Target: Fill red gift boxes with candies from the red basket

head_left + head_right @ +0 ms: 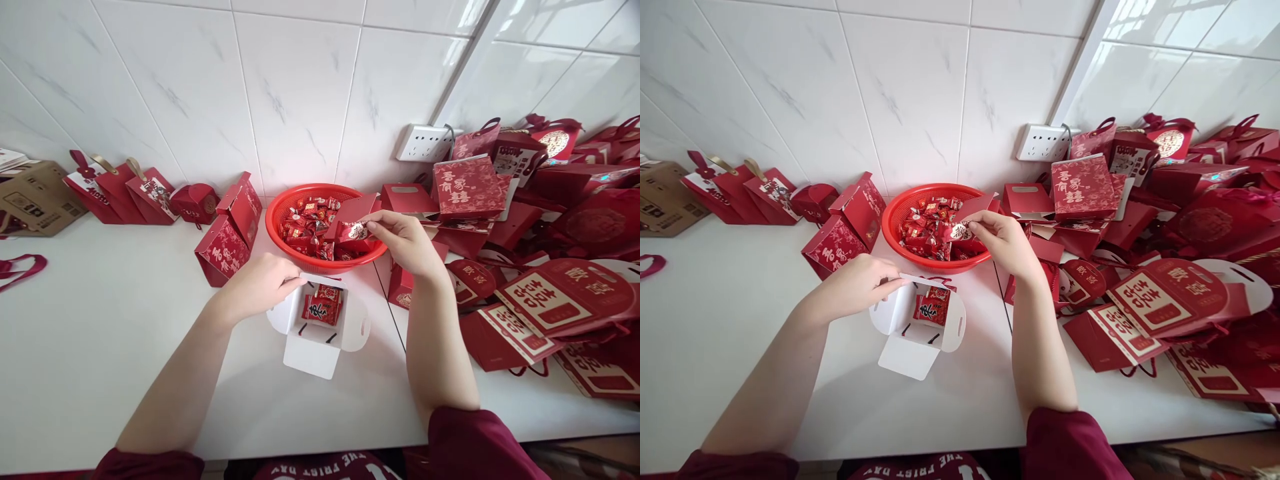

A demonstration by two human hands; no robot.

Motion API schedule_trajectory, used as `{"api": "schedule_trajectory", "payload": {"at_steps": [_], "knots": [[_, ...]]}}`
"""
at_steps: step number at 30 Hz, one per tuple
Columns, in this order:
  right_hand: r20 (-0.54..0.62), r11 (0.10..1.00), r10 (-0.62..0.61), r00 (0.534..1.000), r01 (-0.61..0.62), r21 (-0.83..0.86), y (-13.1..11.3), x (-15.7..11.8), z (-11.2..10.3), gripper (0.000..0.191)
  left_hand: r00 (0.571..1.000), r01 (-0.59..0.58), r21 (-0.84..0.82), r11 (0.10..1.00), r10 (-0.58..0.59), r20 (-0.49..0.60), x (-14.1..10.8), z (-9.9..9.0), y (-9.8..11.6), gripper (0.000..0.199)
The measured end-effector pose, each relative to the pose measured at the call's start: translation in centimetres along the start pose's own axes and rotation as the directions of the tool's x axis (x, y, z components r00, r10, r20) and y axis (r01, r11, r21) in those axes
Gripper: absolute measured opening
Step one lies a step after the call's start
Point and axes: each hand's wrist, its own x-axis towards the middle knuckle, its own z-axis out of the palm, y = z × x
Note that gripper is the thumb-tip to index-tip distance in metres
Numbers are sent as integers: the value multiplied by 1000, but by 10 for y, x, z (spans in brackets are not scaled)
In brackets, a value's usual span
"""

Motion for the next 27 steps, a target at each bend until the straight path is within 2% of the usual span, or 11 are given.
{"api": "schedule_trajectory", "payload": {"at_steps": [3,5,8,10,14,17,19,22,24,27], "knots": [[10,1000,1,1000,-1,8,-8,-4,-1,24,997,68,-78,995,-65,38,0,2,-2,43],[30,1000,13,999,-14,17,-14,-6,0,26,983,144,-131,981,-127,130,3,6,-6,40],[72,1000,22,997,-23,13,-22,-9,2,26,922,288,-150,946,-232,310,8,13,-13,33],[89,1000,13,996,-11,-17,-26,-11,4,23,885,355,-143,924,-283,370,10,16,-16,30],[118,1000,-24,993,26,-17,-34,-16,5,19,884,355,-148,923,-279,376,11,17,-17,31],[201,1000,7,979,-11,20,-40,-20,7,18,891,329,-149,932,-255,375,11,17,-18,31],[337,997,53,940,-70,39,-42,-21,11,15,894,329,-150,933,-256,369,11,18,-19,30],[560,992,125,819,-102,-72,-42,-21,22,14,894,324,-149,934,-251,372,11,18,-21,29],[625,975,184,759,-58,-216,-40,-21,28,17,893,307,-150,940,-230,386,10,18,-22,32],[638,946,219,738,-2,-323,-38,-22,31,21,901,287,-138,948,-219,374,10,18,-21,36]]}}
